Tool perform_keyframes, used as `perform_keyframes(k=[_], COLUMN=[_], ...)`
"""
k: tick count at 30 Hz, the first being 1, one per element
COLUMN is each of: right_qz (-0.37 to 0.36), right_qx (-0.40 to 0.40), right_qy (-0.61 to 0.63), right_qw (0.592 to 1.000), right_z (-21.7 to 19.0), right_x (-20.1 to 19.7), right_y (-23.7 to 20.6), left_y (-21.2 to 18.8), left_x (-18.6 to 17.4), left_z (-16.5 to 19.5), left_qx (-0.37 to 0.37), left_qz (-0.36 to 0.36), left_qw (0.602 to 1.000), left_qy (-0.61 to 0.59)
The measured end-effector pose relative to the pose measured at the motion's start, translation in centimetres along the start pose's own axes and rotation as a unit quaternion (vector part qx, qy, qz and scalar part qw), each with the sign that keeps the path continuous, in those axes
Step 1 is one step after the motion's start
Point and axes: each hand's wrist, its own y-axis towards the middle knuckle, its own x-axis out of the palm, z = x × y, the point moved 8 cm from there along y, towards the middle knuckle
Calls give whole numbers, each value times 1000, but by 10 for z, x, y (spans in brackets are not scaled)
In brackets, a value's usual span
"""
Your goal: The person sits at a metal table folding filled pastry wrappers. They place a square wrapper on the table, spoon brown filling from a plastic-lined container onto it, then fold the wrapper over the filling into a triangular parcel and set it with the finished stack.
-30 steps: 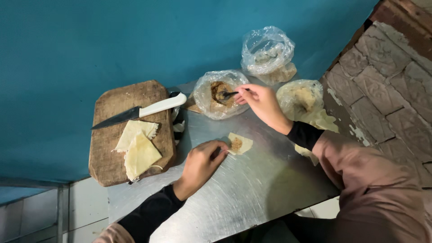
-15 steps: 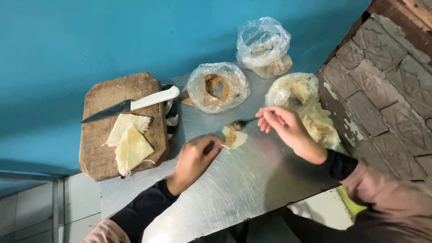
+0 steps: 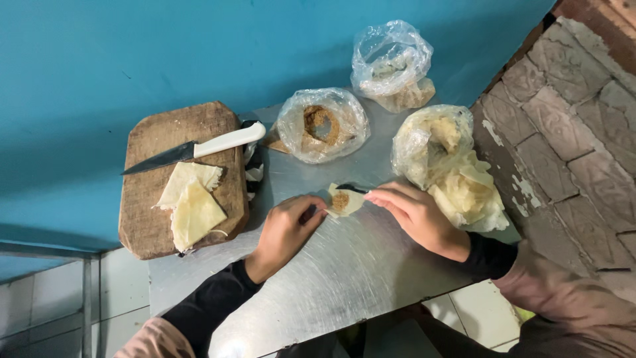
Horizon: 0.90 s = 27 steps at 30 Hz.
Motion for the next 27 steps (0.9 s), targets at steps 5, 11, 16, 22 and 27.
perform_keyframes(k=[5,11,16,22,27], right_qz=[-21,-50,10,-11,3], right_qx=[-30,-101,-37,-38,-48], right_qy=[-28,-86,-64,-59,-89], right_qw=[999,990,997,997,995], right_z=[-16,-27,-10,-12,-22], right_x=[7,11,2,1,0], right_y=[-5,-17,-14,-17,-20], left_y=[0,0,-1,-1,0], left_x=[1,1,0,0,1], left_z=[0,-2,-2,-3,-3], left_qx=[1,6,11,5,4], left_qz=[-6,9,10,8,0], left_qw=[1000,1000,1000,1000,1000], left_qy=[4,1,-4,0,-2])
